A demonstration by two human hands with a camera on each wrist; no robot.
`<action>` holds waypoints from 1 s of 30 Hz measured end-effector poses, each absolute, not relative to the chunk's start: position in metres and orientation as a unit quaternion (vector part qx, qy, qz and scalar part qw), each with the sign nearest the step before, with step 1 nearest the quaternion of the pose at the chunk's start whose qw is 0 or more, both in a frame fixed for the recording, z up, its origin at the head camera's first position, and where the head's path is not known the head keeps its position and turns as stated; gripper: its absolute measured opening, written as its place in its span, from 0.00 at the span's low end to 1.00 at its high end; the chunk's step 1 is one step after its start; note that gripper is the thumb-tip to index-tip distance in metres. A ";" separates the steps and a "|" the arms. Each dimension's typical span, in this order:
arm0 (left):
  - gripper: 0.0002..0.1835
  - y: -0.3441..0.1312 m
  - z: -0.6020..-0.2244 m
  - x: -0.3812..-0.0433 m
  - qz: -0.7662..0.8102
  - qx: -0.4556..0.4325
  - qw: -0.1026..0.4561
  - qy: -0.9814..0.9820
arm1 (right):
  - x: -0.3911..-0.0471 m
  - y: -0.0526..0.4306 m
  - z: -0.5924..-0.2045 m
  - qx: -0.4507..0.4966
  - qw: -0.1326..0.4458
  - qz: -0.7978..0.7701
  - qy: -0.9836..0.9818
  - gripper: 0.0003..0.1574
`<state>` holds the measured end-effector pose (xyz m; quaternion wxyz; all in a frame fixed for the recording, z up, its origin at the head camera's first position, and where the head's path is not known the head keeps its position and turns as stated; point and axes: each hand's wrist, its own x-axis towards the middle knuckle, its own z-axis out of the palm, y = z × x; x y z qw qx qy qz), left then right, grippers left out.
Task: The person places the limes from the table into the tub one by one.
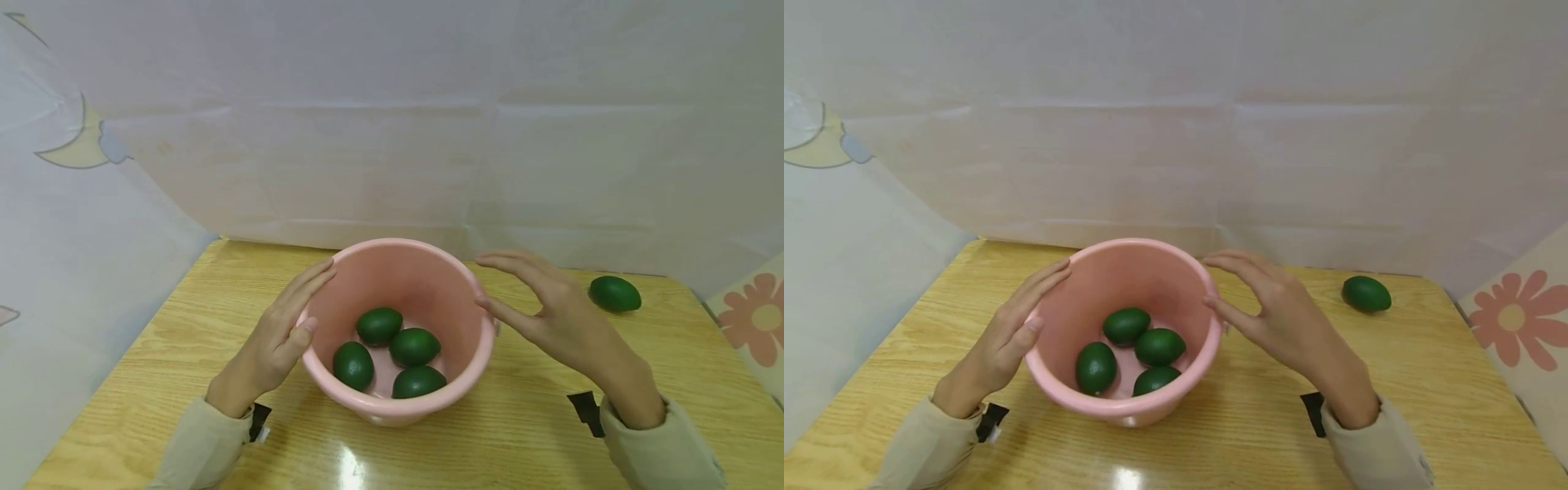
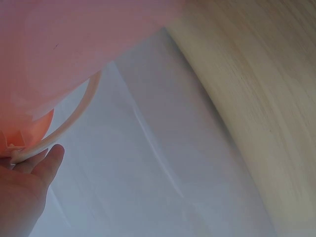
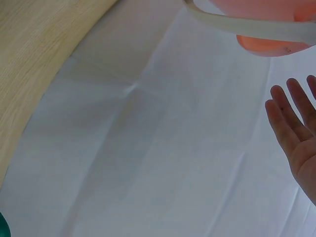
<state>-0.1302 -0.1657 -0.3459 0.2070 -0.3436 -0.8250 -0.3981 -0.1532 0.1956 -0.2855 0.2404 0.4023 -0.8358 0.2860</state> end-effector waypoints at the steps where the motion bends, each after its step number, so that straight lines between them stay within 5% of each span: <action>1: 0.28 -0.166 -0.346 -0.130 -0.399 -0.344 0.206 -0.825 | -0.153 0.197 -0.285 0.398 0.240 0.282 -0.839 0.37; 15: 0.30 -0.165 -0.345 -0.129 -0.398 -0.339 0.200 -0.829 | -0.160 0.213 -0.296 0.387 0.250 0.279 -0.842 0.32; 30: 0.30 -0.165 -0.345 -0.129 -0.399 -0.341 0.198 -0.828 | -0.164 0.236 -0.305 0.349 0.256 0.273 -0.859 0.39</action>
